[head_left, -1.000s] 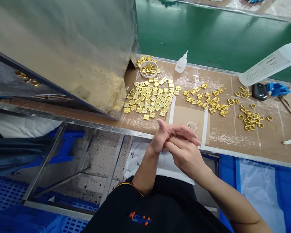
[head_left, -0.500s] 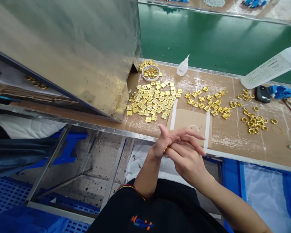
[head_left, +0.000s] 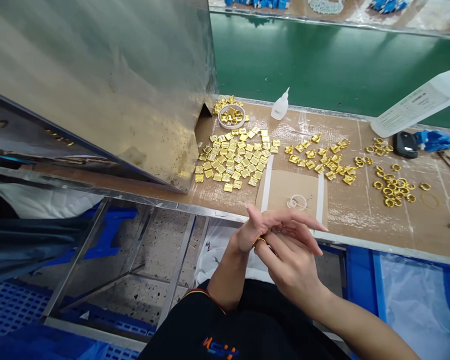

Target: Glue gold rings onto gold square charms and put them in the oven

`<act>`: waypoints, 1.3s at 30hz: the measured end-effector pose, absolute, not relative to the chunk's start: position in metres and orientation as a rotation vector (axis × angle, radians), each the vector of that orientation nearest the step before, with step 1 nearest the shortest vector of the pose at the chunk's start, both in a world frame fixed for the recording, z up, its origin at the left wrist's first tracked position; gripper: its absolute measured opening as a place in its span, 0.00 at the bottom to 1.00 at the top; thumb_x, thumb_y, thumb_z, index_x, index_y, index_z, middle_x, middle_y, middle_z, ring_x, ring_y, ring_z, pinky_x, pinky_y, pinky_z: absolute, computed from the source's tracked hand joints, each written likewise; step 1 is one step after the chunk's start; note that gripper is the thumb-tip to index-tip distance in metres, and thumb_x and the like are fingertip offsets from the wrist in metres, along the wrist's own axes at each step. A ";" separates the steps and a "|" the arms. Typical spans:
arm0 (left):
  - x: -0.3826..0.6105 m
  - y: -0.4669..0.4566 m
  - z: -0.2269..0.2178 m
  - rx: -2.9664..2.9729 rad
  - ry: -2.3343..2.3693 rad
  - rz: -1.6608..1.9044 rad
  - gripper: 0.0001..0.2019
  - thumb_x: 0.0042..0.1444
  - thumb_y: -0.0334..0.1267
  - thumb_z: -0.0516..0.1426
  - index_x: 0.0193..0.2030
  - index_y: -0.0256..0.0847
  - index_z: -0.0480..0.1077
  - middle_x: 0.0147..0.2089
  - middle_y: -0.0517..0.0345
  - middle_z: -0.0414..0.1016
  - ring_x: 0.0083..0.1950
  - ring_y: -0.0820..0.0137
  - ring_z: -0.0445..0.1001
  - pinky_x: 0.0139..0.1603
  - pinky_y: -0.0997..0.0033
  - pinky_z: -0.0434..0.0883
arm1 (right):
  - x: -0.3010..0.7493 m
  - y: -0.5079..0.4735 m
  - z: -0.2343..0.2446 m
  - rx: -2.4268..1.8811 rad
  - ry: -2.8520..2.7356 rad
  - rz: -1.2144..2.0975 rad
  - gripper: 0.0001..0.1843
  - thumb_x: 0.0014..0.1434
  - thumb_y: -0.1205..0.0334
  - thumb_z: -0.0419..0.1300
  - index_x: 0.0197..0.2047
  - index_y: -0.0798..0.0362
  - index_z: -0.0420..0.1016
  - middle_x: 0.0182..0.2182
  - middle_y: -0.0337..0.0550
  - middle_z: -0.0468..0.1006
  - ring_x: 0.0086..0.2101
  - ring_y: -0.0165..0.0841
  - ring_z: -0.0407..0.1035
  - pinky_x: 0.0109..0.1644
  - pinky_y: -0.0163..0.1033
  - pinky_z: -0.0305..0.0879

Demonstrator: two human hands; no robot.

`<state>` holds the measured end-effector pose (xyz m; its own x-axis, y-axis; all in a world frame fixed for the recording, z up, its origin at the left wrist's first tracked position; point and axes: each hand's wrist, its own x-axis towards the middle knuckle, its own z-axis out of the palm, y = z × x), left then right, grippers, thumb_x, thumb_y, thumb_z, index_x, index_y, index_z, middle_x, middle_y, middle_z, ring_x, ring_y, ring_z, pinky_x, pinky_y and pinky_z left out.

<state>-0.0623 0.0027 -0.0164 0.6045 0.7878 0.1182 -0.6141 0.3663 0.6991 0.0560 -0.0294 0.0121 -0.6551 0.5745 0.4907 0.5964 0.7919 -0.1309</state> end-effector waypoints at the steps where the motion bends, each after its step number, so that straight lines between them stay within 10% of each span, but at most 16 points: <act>1: -0.062 0.002 -0.017 0.794 0.246 0.916 0.62 0.44 0.87 0.34 0.55 0.33 0.79 0.39 0.35 0.85 0.42 0.51 0.84 0.47 0.56 0.78 | 0.056 -0.030 0.013 -0.869 -2.456 -0.060 0.21 0.69 0.75 0.48 0.29 0.49 0.72 0.22 0.42 0.71 0.24 0.36 0.66 0.28 0.42 0.65; 39: -0.071 0.007 -0.009 0.817 0.385 0.861 0.59 0.49 0.85 0.34 0.48 0.31 0.80 0.36 0.37 0.85 0.41 0.53 0.84 0.49 0.58 0.75 | 0.058 -0.027 0.004 -0.869 -2.394 0.191 0.22 0.69 0.79 0.46 0.31 0.53 0.73 0.25 0.41 0.74 0.26 0.33 0.63 0.32 0.38 0.57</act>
